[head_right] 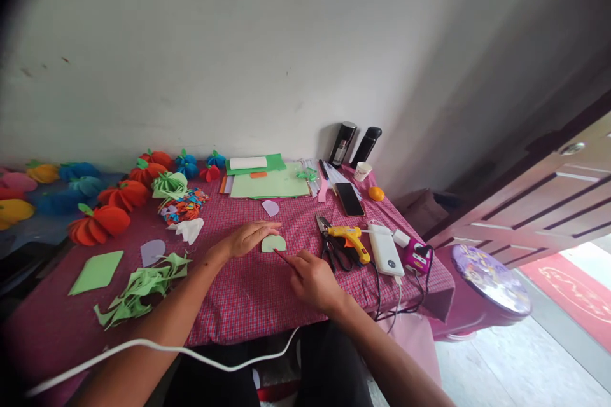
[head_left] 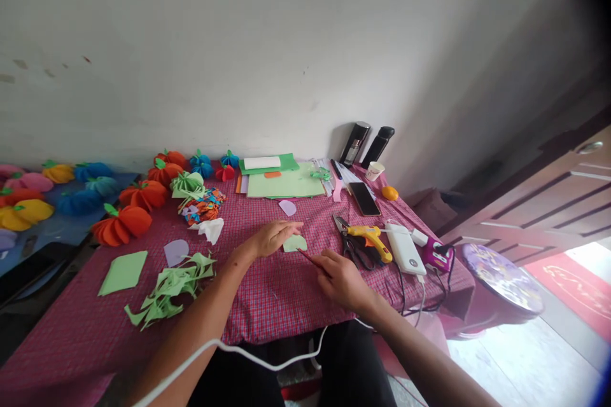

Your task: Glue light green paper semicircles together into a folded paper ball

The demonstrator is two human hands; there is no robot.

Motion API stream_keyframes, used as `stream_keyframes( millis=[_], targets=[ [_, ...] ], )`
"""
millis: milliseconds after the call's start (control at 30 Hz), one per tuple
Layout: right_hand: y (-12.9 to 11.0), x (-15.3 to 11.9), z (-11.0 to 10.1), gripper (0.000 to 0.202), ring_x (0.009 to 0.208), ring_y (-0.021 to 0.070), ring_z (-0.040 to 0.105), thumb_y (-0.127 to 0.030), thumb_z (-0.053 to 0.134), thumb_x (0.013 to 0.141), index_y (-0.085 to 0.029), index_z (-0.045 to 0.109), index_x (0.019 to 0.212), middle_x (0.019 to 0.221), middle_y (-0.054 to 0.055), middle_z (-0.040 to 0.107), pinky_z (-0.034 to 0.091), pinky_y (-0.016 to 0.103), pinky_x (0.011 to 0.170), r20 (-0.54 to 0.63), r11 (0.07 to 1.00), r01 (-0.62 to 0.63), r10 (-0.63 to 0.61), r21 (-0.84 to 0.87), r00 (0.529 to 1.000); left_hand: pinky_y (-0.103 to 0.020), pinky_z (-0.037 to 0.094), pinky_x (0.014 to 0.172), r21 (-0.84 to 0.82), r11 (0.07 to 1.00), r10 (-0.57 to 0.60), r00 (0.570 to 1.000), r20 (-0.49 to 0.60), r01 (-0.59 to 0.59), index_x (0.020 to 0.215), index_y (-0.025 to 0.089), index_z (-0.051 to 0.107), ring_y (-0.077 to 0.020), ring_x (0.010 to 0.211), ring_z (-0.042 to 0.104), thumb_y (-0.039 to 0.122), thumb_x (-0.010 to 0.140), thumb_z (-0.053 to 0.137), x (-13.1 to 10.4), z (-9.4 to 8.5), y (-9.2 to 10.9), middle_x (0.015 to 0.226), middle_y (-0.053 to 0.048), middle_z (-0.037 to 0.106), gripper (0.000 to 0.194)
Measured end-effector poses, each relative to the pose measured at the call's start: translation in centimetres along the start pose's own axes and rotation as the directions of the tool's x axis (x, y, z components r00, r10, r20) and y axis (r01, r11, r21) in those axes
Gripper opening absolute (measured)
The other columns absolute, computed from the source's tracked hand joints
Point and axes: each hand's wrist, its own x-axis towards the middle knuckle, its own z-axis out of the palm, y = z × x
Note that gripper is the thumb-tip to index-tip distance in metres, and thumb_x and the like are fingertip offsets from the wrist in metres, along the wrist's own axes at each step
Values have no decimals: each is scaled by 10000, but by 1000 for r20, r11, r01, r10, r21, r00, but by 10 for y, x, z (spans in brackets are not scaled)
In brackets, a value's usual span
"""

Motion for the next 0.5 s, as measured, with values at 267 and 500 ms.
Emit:
stream_keyframes(
  millis=[267, 500],
  targets=[
    [12, 45, -16, 356, 1092, 268, 606, -131, 479, 930, -154, 657, 1238, 1169, 154, 658, 442, 363, 975, -176, 921, -261, 217, -288, 960, -410, 477, 1022, 350, 927, -84, 985, -152, 133, 1154, 219, 732, -281, 1147, 641, 374, 893, 601, -10, -7, 0, 1215, -101, 717, 331],
    [2, 90, 15, 215, 901, 227, 645, -167, 520, 879, -153, 695, 1003, 1001, 133, 680, 438, 302, 786, 122, 917, -309, 347, -252, 930, -401, 469, 950, 496, 862, -90, 995, -49, 102, 965, 223, 717, -290, 1072, 611, 364, 773, 730, -17, 3, 7, 1134, -97, 661, 239]
  ],
)
